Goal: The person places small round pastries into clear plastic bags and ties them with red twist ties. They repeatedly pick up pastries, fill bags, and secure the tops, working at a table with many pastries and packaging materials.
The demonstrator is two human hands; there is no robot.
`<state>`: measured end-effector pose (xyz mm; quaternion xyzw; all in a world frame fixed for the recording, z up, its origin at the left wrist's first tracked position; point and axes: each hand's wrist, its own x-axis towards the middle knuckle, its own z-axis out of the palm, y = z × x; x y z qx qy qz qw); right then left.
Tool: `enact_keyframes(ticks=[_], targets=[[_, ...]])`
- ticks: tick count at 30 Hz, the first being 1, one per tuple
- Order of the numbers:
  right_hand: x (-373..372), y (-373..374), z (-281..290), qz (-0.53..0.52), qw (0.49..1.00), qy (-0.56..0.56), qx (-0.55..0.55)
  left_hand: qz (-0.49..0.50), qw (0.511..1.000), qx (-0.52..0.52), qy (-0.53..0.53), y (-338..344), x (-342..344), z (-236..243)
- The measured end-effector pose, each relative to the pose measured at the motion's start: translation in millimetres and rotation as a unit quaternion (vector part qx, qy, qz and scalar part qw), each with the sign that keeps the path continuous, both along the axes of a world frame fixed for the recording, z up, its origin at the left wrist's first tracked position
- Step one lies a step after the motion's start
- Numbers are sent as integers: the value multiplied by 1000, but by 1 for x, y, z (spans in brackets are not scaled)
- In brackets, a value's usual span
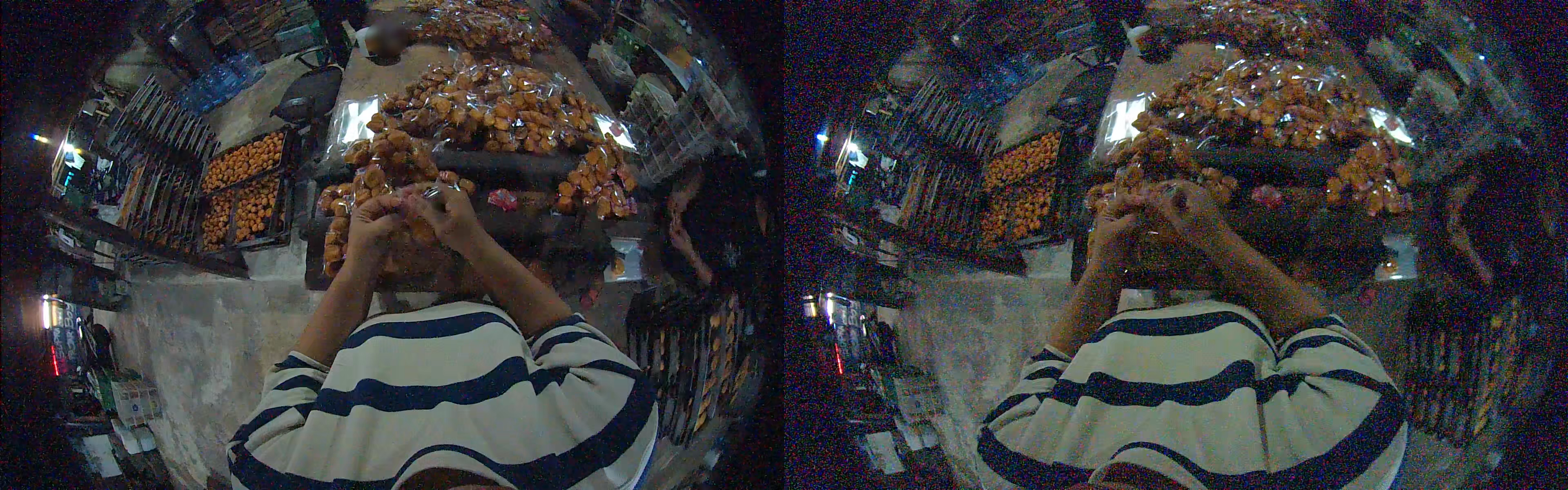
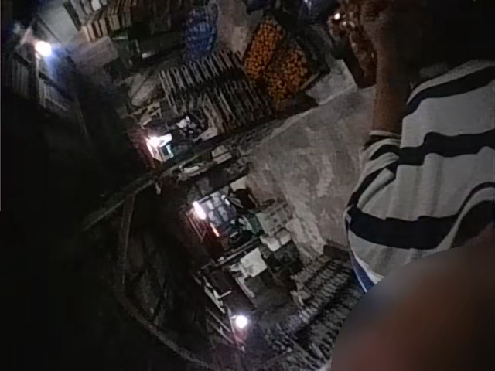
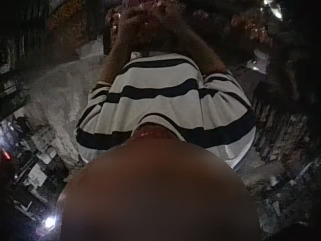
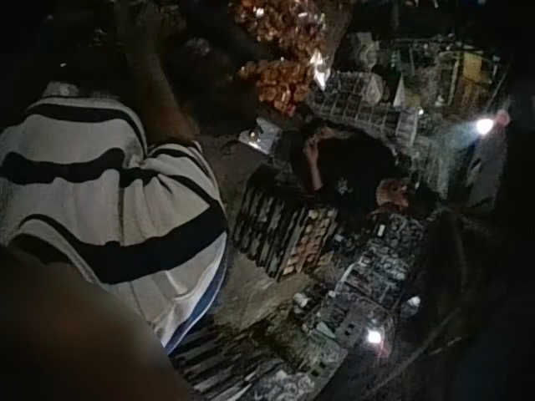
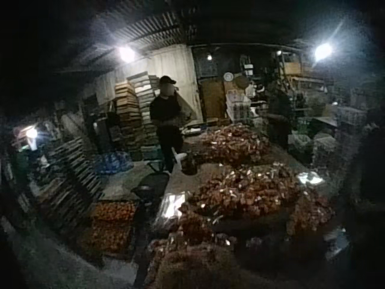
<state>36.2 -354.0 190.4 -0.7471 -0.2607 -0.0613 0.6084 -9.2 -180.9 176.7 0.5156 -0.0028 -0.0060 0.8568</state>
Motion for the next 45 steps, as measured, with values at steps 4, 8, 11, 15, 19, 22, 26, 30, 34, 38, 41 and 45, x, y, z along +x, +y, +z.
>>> enact_keyframes(ticks=[4, 8, 11, 15, 19, 22, 26, 30, 34, 38, 41, 45], targets=[[-9, 0, 2, 43, 998, 47, -2, 43, 997, 68, 1, 1, -8, -14], [-8, -12, -10, 16, 993, 28, -117, 23, 999, 27, 27, -7, -2, -18], [-3, -26, -25, 41, 973, 31, -224, 37, 996, 69, 33, -15, 11, -20], [27, -63, -54, -1, 938, -34, -345, -1, 920, 384, -77, -34, 25, -34], [68, -98, -106, 141, 969, 138, -147, -169, 936, 309, 29, -45, 62, -54], [109, -129, -149, -145, 935, 118, -301, -123, 941, 295, 107, -50, 79, -70], [134, -162, -193, -279, 790, 67, -542, -54, 968, 146, 194, -50, 88, -80], [134, -159, -182, -224, 816, 38, -531, -68, 971, 134, 187, -46, 86, -79], [114, -126, -125, -18, 992, 106, -60, -65, 972, 195, 111, -44, 77, -72], [79, -87, -76, 123, 977, 4, -175, -39, 961, 269, 48, -40, 57, -55], [59, -75, -55, 139, 977, -17, -162, -37, 958, 283, 34, -32, 36, -40], [43, -48, -37, -10, 983, 166, 85, 10, 948, 317, 4, -28, 14, -30]])
